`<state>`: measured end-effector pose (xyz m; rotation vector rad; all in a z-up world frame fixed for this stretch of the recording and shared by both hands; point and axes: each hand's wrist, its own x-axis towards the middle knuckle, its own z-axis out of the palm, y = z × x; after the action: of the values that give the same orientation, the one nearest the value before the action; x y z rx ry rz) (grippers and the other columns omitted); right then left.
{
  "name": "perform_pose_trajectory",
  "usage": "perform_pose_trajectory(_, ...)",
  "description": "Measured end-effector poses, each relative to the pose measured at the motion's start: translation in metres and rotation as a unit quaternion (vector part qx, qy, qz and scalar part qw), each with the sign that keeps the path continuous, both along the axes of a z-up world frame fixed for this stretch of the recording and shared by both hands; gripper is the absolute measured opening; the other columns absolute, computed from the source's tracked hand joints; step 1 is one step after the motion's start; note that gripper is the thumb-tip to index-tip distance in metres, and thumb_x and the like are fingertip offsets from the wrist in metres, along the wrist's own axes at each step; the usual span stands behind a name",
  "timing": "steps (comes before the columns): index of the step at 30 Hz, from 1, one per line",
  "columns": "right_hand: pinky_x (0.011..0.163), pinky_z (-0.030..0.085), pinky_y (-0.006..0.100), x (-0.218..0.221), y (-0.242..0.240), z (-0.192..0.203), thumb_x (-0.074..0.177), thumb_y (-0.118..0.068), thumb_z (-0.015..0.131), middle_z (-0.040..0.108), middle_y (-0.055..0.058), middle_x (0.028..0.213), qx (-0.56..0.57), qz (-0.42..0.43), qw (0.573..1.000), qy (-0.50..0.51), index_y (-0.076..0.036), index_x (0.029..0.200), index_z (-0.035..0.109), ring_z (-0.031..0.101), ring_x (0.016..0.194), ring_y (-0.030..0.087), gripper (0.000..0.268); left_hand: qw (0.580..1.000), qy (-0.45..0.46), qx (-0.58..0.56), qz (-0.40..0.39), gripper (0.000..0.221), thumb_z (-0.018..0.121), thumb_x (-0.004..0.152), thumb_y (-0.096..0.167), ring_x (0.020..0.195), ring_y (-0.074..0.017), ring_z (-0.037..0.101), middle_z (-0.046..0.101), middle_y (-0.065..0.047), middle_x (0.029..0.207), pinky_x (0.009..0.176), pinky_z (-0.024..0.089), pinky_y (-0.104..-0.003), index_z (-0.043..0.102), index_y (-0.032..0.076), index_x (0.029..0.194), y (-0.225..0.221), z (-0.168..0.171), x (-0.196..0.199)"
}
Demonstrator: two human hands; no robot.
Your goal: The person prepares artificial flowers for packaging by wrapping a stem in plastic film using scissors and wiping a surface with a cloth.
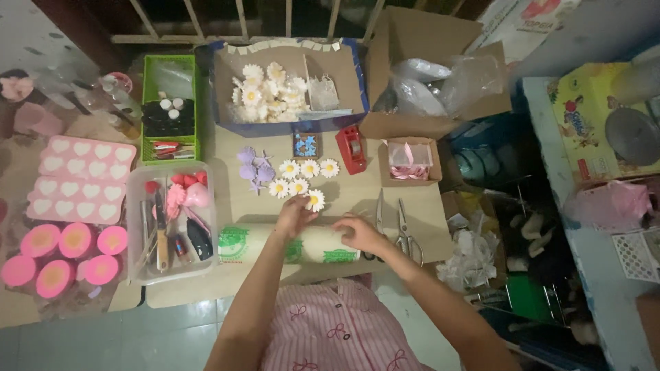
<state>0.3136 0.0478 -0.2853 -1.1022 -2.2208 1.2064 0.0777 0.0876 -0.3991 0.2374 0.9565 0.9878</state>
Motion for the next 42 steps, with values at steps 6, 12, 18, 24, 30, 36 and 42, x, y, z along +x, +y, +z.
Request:
perform_pose_trajectory(6, 0.088, 0.053, 0.037, -0.008, -0.005, -0.004, 0.087, -0.010, 0.073, 0.068, 0.011, 0.103, -0.033, -0.076, 0.996, -0.042, -0.004, 0.097, 0.072, 0.068, 0.100, 0.027, 0.012, 0.999, -0.040, 0.019, -0.010, 0.032, 0.062, 0.094, 0.016, 0.091, -0.0214, 0.064, 0.062, -0.006, 0.110, 0.083, 0.060, -0.037, 0.054, 0.006, 0.123, -0.003, -0.006, -0.002)
perform_pose_trajectory(12, 0.084, 0.054, 0.040, -0.010, -0.018, 0.015, 0.092, -0.011, 0.070, 0.072, 0.012, 0.099, 0.050, -0.093, 0.992, -0.074, -0.007, 0.101, 0.073, 0.069, 0.095, 0.029, 0.010, 0.999, 0.024, 0.001, -0.024, 0.037, 0.067, 0.094, 0.018, 0.083, -0.0215, 0.064, 0.065, -0.011, 0.104, 0.076, 0.059, -0.038, 0.055, 0.000, 0.124, -0.007, -0.004, -0.005)
perform_pose_trajectory(18, 0.087, 0.047, 0.044, -0.004, -0.043, 0.032, 0.086, -0.005, 0.068, 0.075, 0.006, 0.100, 0.239, -0.036, 0.968, -0.069, -0.011, 0.096, 0.075, 0.068, 0.101, 0.027, 0.014, 0.997, 0.063, -0.012, -0.042, 0.039, 0.067, 0.094, 0.021, 0.080, -0.0197, 0.063, 0.066, -0.009, 0.100, 0.071, 0.058, -0.036, 0.056, 0.003, 0.127, -0.012, 0.023, -0.004)
perform_pose_trajectory(24, 0.082, 0.042, 0.041, -0.012, -0.054, 0.076, 0.085, -0.009, 0.070, 0.072, 0.003, 0.095, 0.247, 0.017, 0.965, -0.085, -0.012, 0.095, 0.074, 0.067, 0.096, 0.022, 0.011, 0.993, -0.018, 0.013, -0.119, 0.040, 0.055, 0.098, 0.034, 0.091, -0.0187, 0.069, 0.071, -0.007, 0.109, 0.087, 0.058, -0.038, 0.058, 0.004, 0.124, 0.002, 0.049, 0.022)
perform_pose_trajectory(30, 0.086, 0.042, 0.042, -0.018, -0.055, 0.100, 0.086, -0.011, 0.072, 0.071, 0.005, 0.096, 0.233, -0.012, 0.968, -0.098, -0.012, 0.097, 0.075, 0.066, 0.098, 0.024, 0.011, 0.968, -0.056, 0.025, -0.243, 0.054, 0.039, 0.104, 0.053, 0.091, -0.0212, 0.070, 0.074, -0.009, 0.105, 0.087, 0.056, -0.036, 0.061, 0.006, 0.117, 0.006, 0.046, 0.028)
perform_pose_trajectory(36, 0.084, 0.051, 0.041, -0.013, -0.011, 0.092, 0.087, -0.008, 0.071, 0.075, 0.009, 0.097, 0.148, -0.083, 0.983, -0.074, -0.008, 0.096, 0.076, 0.071, 0.089, 0.026, 0.010, 0.935, -0.081, 0.076, -0.337, 0.074, 0.030, 0.103, 0.060, 0.096, -0.0195, 0.073, 0.075, -0.011, 0.110, 0.095, 0.055, -0.034, 0.066, -0.001, 0.122, 0.007, 0.052, 0.030)
perform_pose_trajectory(42, 0.071, 0.056, 0.035, -0.006, 0.017, 0.078, 0.088, -0.005, 0.070, 0.075, 0.013, 0.089, 0.015, -0.150, 0.987, -0.052, -0.003, 0.097, 0.076, 0.073, 0.076, 0.023, 0.011, 0.921, -0.092, 0.103, -0.366, 0.080, 0.028, 0.102, 0.065, 0.093, -0.0214, 0.072, 0.075, -0.010, 0.110, 0.093, 0.056, -0.036, 0.066, -0.002, 0.124, 0.009, 0.045, 0.028)
